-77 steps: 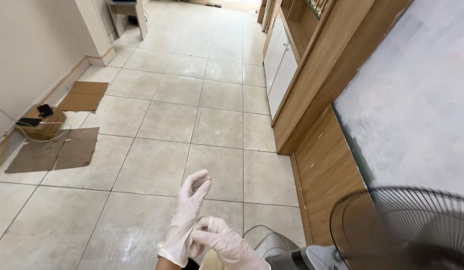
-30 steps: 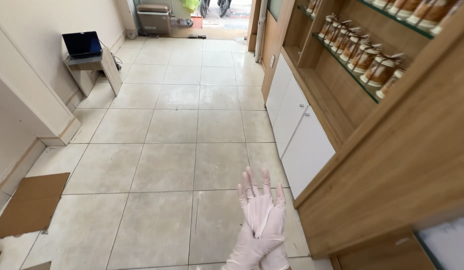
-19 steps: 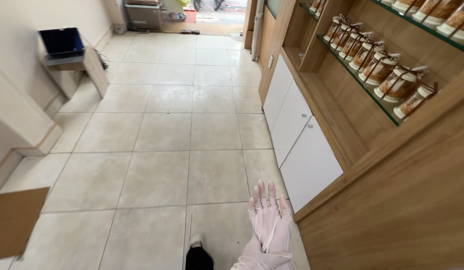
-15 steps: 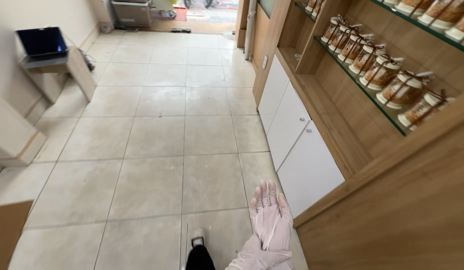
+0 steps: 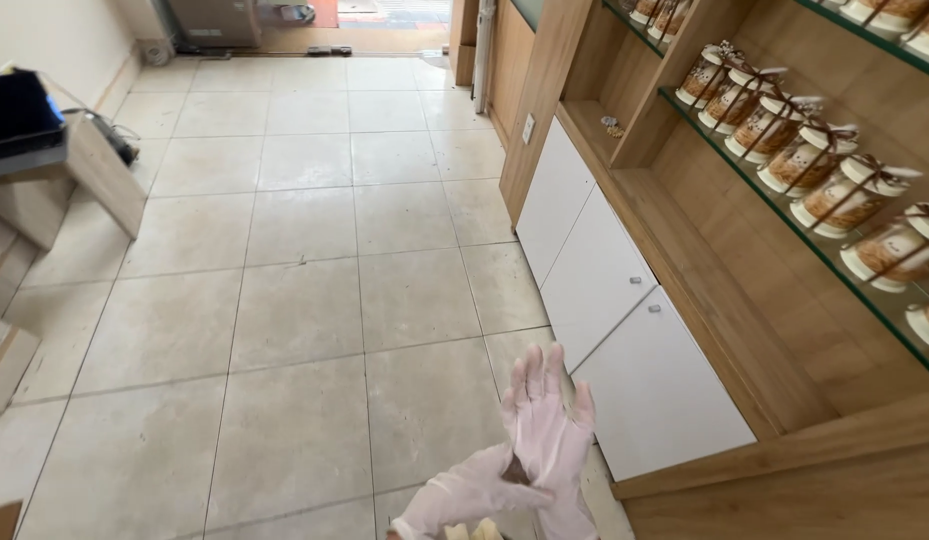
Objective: The recorder walks around a candle workshop, picking up and examining various decorative wax flower and leaf candles.
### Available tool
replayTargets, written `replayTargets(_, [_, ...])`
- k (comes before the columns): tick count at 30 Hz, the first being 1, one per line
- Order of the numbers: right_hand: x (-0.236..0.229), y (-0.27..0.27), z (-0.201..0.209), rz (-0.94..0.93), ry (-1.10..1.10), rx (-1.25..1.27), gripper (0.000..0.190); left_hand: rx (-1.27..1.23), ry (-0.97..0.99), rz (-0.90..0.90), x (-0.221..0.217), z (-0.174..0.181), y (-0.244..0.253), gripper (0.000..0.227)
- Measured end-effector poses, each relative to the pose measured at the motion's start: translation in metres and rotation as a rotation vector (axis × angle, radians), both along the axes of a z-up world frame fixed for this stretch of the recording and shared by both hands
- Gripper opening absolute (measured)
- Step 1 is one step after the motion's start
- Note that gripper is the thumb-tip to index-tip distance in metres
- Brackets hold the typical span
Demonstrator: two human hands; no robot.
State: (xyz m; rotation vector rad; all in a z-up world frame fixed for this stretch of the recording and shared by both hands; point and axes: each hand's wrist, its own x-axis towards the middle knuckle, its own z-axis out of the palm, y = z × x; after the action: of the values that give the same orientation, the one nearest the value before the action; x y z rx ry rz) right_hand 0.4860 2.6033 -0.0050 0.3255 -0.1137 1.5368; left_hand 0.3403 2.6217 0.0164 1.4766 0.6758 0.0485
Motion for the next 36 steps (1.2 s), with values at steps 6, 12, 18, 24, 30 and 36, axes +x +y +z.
replayTargets(6, [0.018, 0.056, 0.005, -0.125, -0.085, -0.021, 0.055, -0.268, -0.277, 0.183, -0.007, -0.043, 0.077, 0.090])
replayTargets(12, [0.067, 0.151, -0.081, -0.216, -0.262, -0.383, 0.034, -0.171, -0.537, 0.436, 0.020, -0.050, 0.185, 0.108])
replayTargets(18, [0.087, 0.251, -0.016, 0.003, -1.215, -0.112, 0.033, -0.149, -0.614, 0.642, 0.072, -0.010, 0.314, 0.112])
replayTargets(24, [0.111, 0.349, 0.015, 0.101, -1.424, -0.203, 0.027, -0.069, -0.594, 0.548, 0.132, 0.034, 0.396, 0.104])
replayTargets(30, [0.163, 0.394, 0.006, 0.239, -1.602, -0.197, 0.019, 0.111, -0.478, 0.688, 0.178, 0.040, 0.447, 0.079])
replayTargets(36, [0.191, 0.437, -0.011, 0.148, -1.369, -0.390, 0.022, -0.173, -0.509, 0.681, 0.227, 0.009, 0.511, 0.054])
